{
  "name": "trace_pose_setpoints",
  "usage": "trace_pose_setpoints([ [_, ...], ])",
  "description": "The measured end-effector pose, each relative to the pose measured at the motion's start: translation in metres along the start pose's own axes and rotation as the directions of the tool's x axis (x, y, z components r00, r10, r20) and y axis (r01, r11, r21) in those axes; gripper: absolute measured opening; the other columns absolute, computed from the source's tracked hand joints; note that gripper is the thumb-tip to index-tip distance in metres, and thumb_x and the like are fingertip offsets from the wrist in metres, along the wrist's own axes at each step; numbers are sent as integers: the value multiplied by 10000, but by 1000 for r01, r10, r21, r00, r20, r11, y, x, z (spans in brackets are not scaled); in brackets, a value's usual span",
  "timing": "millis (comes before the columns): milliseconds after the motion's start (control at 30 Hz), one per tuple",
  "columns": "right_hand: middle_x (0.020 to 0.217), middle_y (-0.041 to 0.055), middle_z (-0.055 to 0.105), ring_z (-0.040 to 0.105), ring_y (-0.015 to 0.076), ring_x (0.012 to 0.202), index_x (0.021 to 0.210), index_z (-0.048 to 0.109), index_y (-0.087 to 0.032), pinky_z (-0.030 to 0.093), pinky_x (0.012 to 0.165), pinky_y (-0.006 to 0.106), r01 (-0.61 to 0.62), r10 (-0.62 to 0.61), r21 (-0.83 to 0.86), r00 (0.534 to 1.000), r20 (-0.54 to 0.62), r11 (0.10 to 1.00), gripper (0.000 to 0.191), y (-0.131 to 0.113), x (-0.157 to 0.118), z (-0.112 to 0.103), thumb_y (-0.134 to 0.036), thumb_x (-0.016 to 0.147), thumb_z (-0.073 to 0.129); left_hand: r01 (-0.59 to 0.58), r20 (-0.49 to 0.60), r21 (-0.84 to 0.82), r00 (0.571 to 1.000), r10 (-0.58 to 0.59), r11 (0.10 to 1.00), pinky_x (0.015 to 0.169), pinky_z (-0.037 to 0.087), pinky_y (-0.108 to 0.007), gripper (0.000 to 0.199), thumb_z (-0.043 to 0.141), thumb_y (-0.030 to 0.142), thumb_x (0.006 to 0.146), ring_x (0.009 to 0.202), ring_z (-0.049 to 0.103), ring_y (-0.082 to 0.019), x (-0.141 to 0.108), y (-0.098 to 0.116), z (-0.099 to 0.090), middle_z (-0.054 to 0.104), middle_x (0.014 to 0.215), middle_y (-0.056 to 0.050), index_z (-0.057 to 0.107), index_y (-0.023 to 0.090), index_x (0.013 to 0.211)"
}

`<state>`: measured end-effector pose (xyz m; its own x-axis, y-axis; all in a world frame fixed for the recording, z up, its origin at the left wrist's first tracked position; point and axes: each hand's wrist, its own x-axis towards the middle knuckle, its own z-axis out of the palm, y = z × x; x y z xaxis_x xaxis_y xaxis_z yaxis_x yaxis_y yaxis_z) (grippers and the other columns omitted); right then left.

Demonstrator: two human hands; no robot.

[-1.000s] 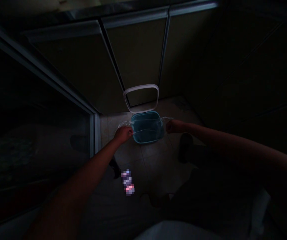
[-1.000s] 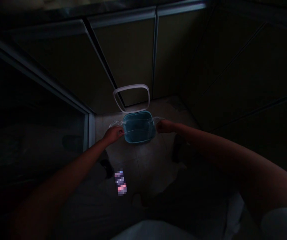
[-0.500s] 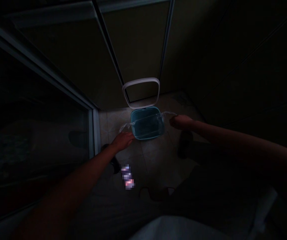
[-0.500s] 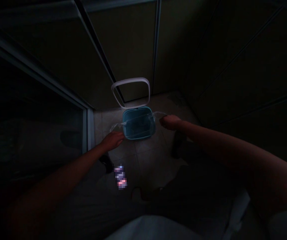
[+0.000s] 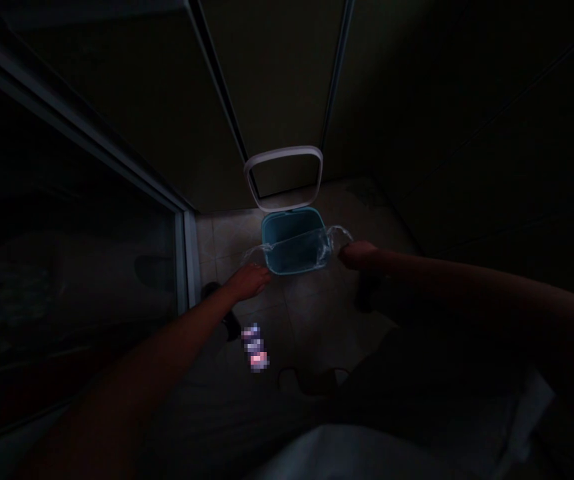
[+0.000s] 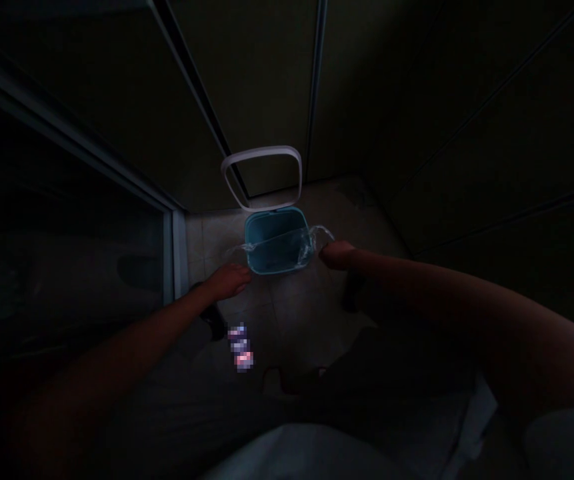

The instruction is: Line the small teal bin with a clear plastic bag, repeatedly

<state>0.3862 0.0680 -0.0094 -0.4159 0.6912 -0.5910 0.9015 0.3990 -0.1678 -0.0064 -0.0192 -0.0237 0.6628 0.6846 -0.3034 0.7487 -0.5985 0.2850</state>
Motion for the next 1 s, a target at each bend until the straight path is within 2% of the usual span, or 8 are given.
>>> trace_pose_setpoints([
  [267,1074,169,754,712,340,1059,936,774,-200,536,888,399,-52,46,-62,994,-99,997,104,5,18,-10,-270,866,739,107,-102,-59,988,-112,993,909,478,-396,166,587,191,888,989,662,-270,3,-18,-3,703,1011,-83,739,242,931],
  [433,1219,114,736,700,309,1128,1106,774,-233,533,891,359,-28,28,-4,992,-120,1000,229,4,27,-20,-254,890,704,257,-160,-178,945,-286,950,794,484,-326,173,596,238,883,926,678,-234,10,-21,-15,734,1029,-62,752,238,957],
  [567,1239,52,745,707,224,1107,1302,704,-247,525,876,261,5,18,163,990,-138,987,474,7,35,-29,-144,839,717,459,-227,-371,799,-558,808,705,452,-289,125,614,312,897,799,672,-195,17,-23,-33,738,881,-15,715,243,925],
  [633,1160,66,769,729,208,1020,1283,712,-209,530,830,237,-16,63,273,984,-165,962,428,7,41,-33,-137,861,693,525,-262,-423,709,-655,738,678,437,-284,167,623,359,911,765,658,-190,22,-26,-41,721,855,-5,687,243,1014],
  [700,1101,96,780,744,201,921,1264,709,-172,540,737,223,-86,163,431,976,-144,898,369,6,47,-36,-149,899,659,540,-296,-439,669,-682,719,680,442,-286,329,650,408,907,791,656,-198,27,-32,-45,715,915,-19,650,240,1190],
  [767,1087,131,777,747,191,834,1290,671,-143,535,628,210,-157,249,613,966,-67,774,361,5,53,-38,-154,933,614,510,-304,-434,693,-654,743,718,465,-290,396,662,427,906,861,663,-207,33,-42,-45,707,995,-47,650,235,1253],
  [867,1141,172,760,742,174,759,1347,609,-133,516,542,194,-183,285,792,958,11,583,396,4,60,-41,-167,952,596,456,-282,-428,753,-594,781,803,498,-291,229,631,381,920,931,664,-204,41,-59,-39,695,1034,-68,746,224,1040],
  [1000,1212,175,735,724,145,664,1448,524,-165,499,521,199,-202,327,839,945,31,505,497,4,64,-46,-201,958,602,427,-287,-456,759,-584,781,862,512,-291,192,608,325,905,935,661,-195,51,-79,-31,720,980,-64,753,201,883],
])
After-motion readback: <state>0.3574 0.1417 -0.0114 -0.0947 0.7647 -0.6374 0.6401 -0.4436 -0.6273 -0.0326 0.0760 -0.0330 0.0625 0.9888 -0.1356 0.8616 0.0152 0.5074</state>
